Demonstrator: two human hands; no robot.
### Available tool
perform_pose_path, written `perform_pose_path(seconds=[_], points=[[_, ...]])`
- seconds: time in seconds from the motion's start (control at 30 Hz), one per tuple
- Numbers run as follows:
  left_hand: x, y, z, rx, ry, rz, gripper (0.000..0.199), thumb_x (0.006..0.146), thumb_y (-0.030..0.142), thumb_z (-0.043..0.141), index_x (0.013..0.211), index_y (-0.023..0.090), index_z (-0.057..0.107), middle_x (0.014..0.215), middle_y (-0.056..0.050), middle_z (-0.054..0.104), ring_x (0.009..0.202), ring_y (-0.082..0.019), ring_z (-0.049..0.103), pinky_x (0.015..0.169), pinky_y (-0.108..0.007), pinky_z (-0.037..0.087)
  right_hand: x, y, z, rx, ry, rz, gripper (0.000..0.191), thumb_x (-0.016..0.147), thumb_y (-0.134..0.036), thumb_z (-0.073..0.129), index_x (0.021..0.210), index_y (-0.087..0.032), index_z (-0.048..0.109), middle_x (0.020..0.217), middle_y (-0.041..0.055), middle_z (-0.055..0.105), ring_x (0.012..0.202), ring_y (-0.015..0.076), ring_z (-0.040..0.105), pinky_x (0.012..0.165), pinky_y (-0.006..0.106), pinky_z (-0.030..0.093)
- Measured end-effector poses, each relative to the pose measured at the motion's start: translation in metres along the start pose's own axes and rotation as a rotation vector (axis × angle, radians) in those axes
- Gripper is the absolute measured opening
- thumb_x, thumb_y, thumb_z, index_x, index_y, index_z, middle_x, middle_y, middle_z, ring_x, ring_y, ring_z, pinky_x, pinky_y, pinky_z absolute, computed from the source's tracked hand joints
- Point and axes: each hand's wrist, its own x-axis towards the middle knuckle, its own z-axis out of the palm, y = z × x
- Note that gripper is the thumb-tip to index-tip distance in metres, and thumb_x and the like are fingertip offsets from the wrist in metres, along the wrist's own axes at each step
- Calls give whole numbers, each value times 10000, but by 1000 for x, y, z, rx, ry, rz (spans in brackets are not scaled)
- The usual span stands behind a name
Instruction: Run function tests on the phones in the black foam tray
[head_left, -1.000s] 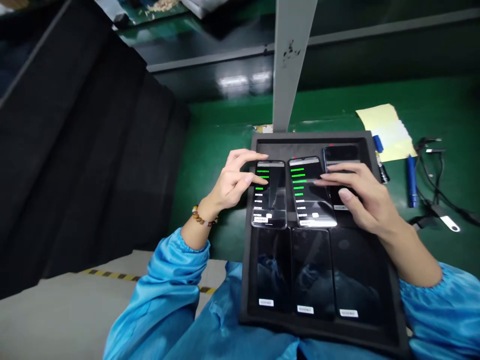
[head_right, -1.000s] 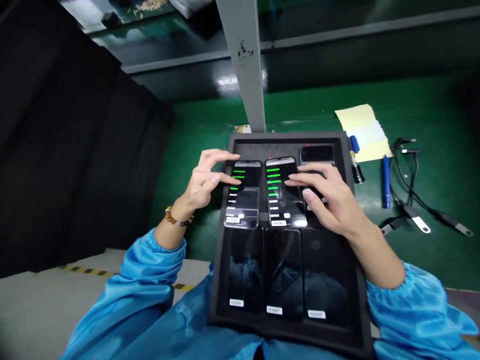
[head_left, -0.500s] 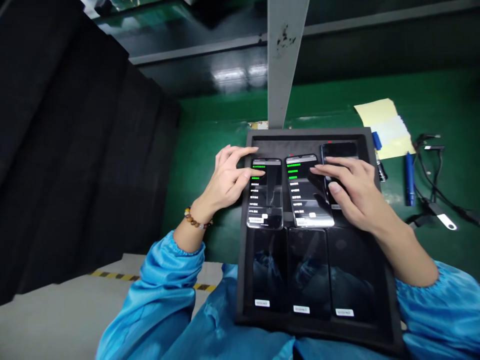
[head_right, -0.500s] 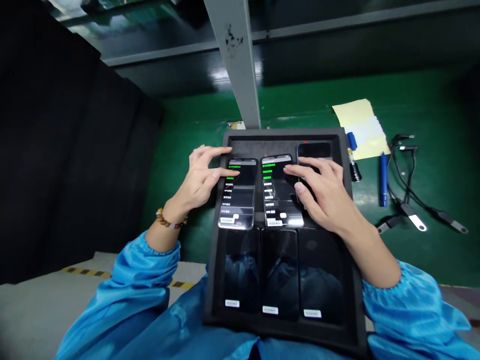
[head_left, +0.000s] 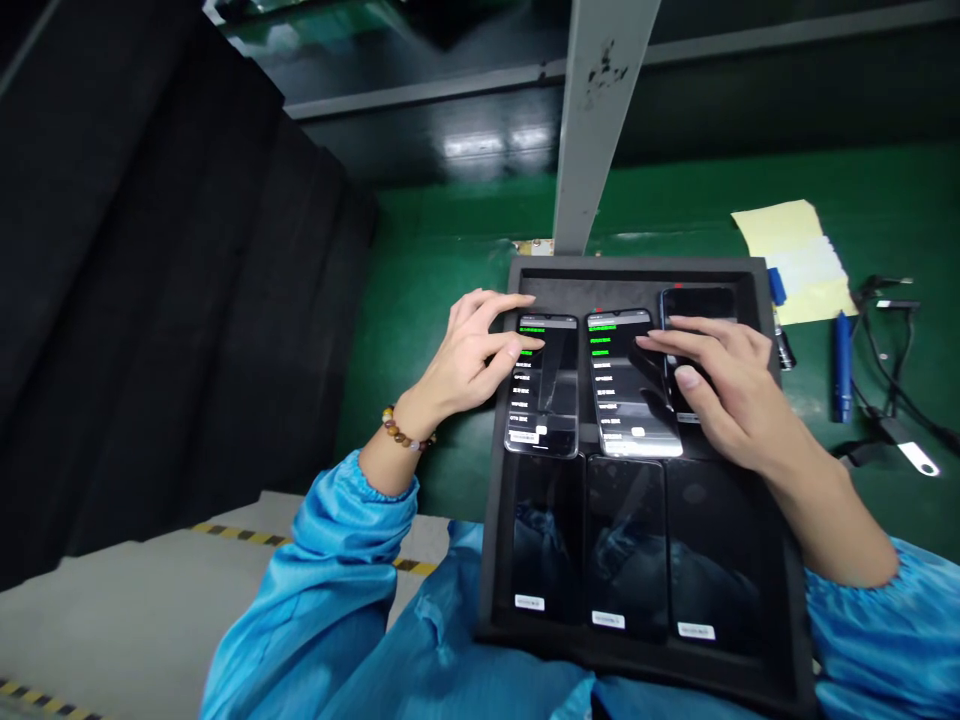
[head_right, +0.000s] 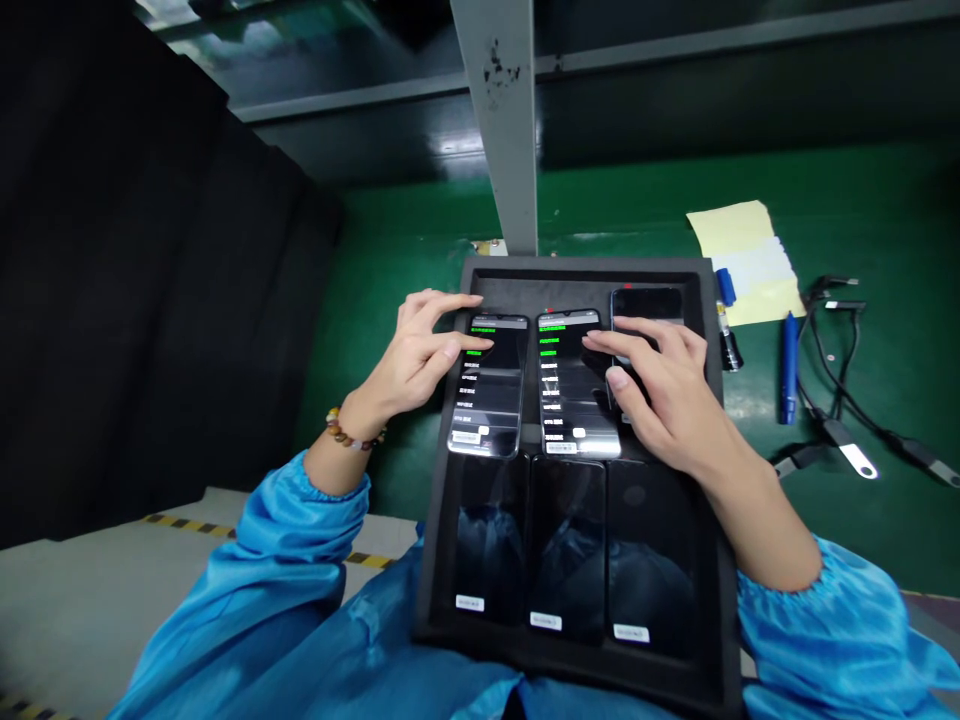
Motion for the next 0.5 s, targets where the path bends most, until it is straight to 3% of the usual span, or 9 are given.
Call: perform_pose_path(seconds=[0.33,0.5], points=[[1,-2,0,56,20,26,397,1098,456,501,1271,301,823,1601,-86,596,1397,-359,485,1205,-654,405,-2,1,0,3,38,37,427,1135,-416,439,1522,-369,614,1457,87,699,1472,395,568,1209,671,344],[0,-1,0,-54,-26,125,378,1073,513,528,1129,351,866,1575,-43,633,1401,-363,492,1210,-666,415,-2,-1,-3,46,9,-72,347,1123,-394,488,1399,-406,698,1345,38,771,1352,373,660,1169,654,381]])
